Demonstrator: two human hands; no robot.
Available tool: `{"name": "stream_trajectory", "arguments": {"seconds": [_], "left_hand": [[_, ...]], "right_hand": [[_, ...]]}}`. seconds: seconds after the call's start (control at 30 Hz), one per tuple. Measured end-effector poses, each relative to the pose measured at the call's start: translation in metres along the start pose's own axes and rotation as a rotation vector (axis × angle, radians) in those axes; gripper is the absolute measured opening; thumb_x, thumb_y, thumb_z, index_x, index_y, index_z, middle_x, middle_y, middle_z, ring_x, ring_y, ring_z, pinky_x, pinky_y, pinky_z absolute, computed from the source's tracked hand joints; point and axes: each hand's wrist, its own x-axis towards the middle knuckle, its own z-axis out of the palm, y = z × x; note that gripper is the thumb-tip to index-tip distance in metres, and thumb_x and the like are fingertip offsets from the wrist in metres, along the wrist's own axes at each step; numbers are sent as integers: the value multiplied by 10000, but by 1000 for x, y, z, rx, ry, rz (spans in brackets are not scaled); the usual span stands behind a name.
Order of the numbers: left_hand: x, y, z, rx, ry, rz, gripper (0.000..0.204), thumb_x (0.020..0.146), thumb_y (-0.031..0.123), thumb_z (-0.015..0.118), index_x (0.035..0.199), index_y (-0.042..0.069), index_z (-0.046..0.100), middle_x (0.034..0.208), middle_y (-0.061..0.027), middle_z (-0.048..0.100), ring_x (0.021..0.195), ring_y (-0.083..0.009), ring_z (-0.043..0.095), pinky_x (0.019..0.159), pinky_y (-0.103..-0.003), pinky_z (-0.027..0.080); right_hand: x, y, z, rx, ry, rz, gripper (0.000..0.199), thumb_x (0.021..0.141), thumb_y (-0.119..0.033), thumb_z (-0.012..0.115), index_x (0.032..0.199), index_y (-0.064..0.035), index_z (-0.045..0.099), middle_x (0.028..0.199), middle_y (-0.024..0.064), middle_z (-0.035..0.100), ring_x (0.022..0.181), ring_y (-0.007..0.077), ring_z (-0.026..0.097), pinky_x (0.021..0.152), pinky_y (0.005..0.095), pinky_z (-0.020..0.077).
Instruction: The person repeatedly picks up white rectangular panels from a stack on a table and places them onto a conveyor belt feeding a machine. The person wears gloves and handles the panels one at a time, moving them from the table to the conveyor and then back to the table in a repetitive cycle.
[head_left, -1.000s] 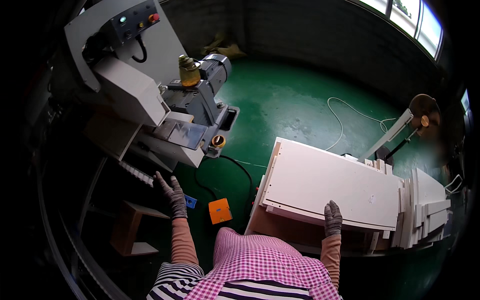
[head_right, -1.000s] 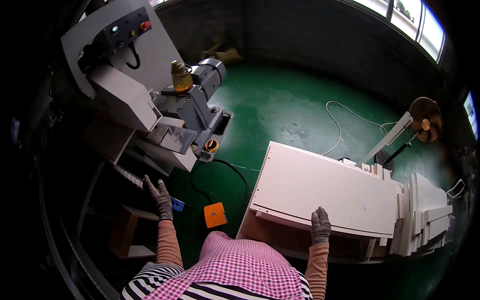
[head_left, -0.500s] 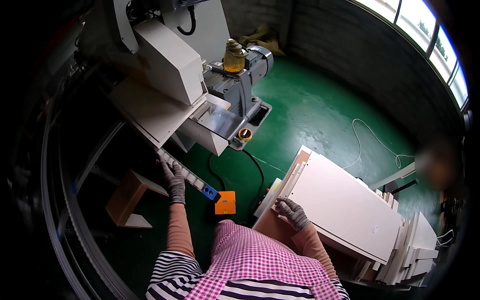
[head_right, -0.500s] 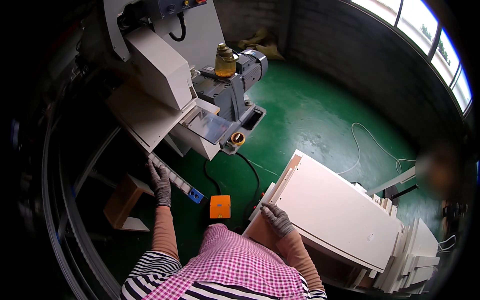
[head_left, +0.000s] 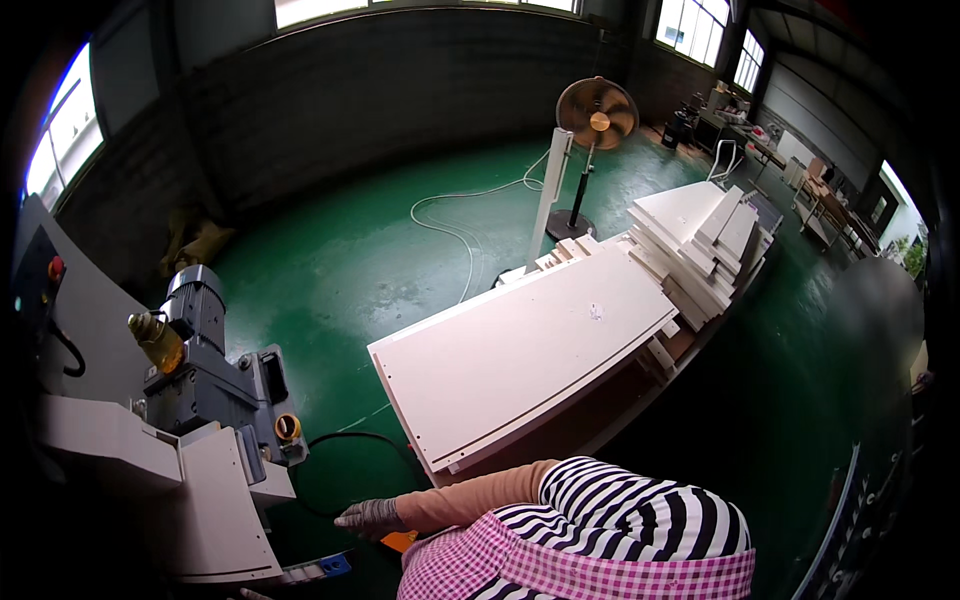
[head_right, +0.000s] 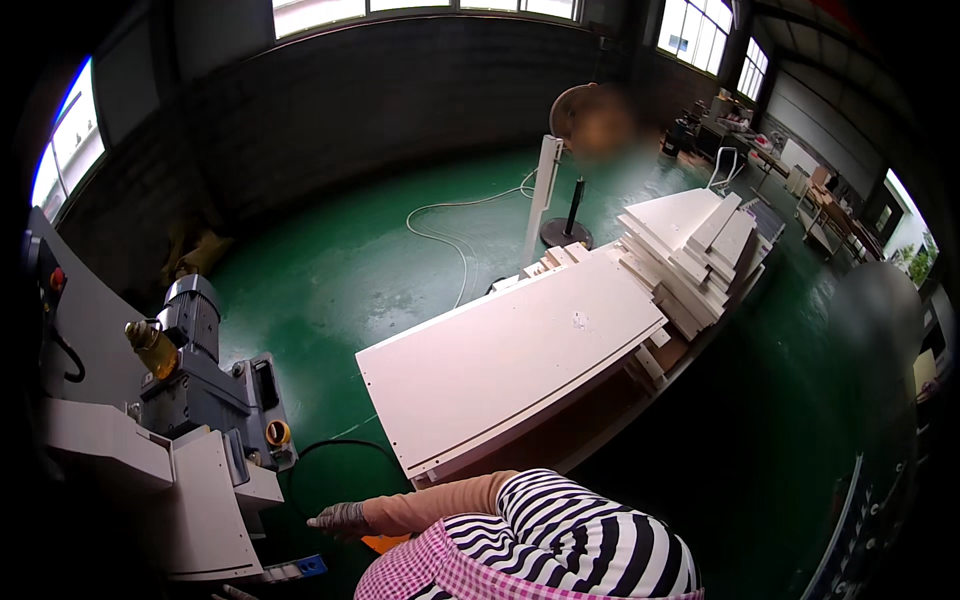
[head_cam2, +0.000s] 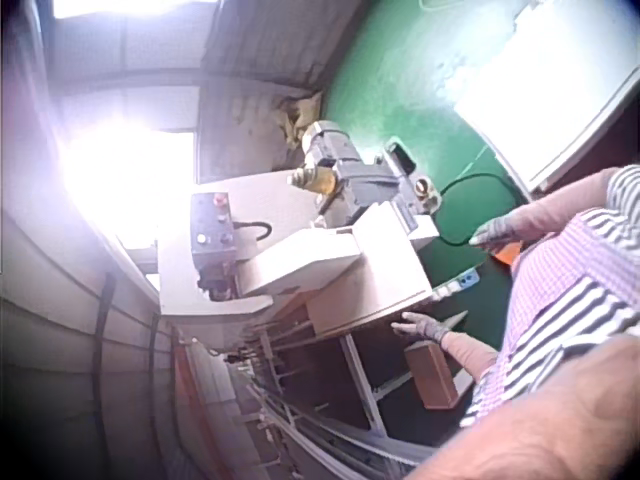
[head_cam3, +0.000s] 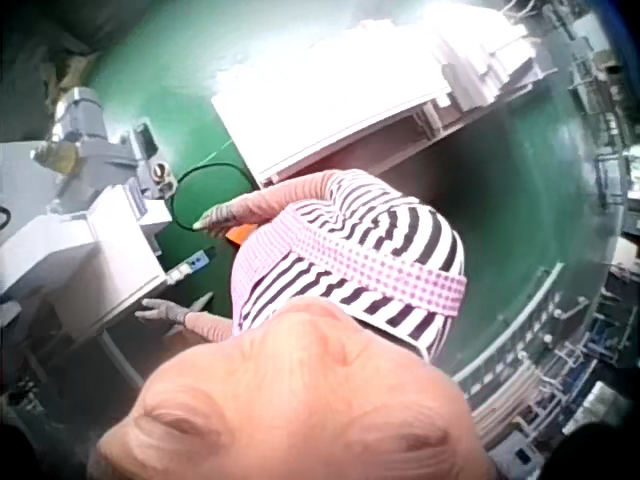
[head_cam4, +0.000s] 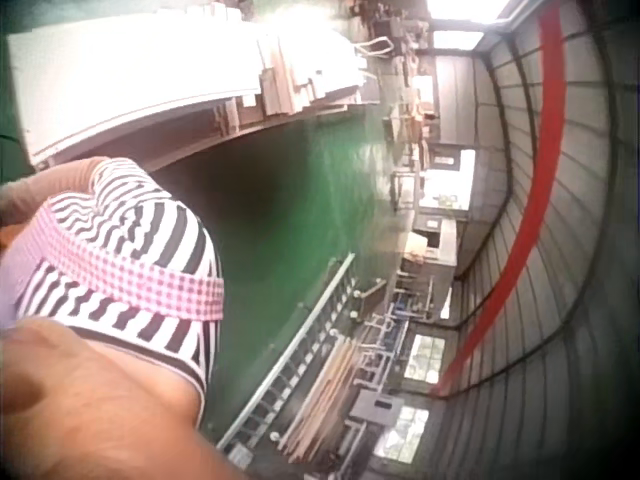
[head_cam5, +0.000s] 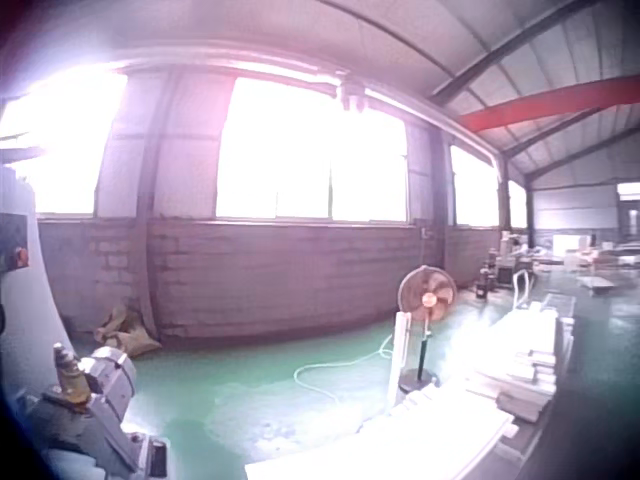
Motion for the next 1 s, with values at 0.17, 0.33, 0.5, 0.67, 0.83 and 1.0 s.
{"name": "stream_trajectory", "arguments": {"seconds": [0.17, 0.33, 0.5, 0.67, 0.83, 1.0], "left_hand": [[5, -60, 69, -114, -323, -269, 503, 878, 349, 542, 1193, -42, 514, 1200, -223, 500, 1093, -336, 463, 941, -435, 381], [35, -54, 108, -175, -464, -140, 562, 868, 430, 515, 1182, -36, 532, 1237, -240, 490, 1176, -398, 426, 1002, -523, 325], [51, -55, 139, -50, -562, -2, 562, 866, 460, 479, 1208, 18, 539, 1234, -213, 517, 1151, -392, 465, 968, -519, 358], [65, -41, 155, -73, -709, 21, 574, 883, 474, 449, 1258, 41, 483, 1283, -209, 470, 1182, -375, 446, 985, -482, 354], [53, -74, 195, 38, -892, 60, 595, 910, 469, 432, 1343, 64, 383, 1368, -207, 382, 1236, -361, 398, 1026, -440, 332], [77, -12, 139, -79, -948, 29, 586, 894, 499, 426, 1353, 137, 391, 1417, -138, 341, 1303, -314, 303, 1073, -423, 237]], "right_hand": [[-16, -6, 34, -18, -28, 55, 755, 783, -592, 585, 1325, -106, 385, 1371, 129, 391, 1220, 305, 414, 981, 424, 378], [-8, 7, 30, 248, -29, 122, 586, 792, -469, 635, 1202, -76, 493, 1241, 126, 503, 1104, 273, 509, 914, 406, 436], [-13, 12, 33, 483, -60, 177, 462, 793, -380, 657, 1111, -63, 546, 1130, 115, 567, 1010, 256, 560, 867, 393, 468], [-23, 20, 30, 676, -51, 174, 338, 795, -290, 679, 1019, -50, 600, 1020, 105, 631, 915, 239, 612, 819, 380, 500], [-77, 14, 30, 628, 134, 1, 246, 806, -186, 681, 1003, -54, 616, 947, 105, 660, 866, 243, 638, 811, 378, 519], [-148, 10, 9, 678, 248, -118, 341, 783, -198, 710, 1076, -77, 583, 1000, 106, 631, 952, 264, 604, 818, 454, 514]]}}
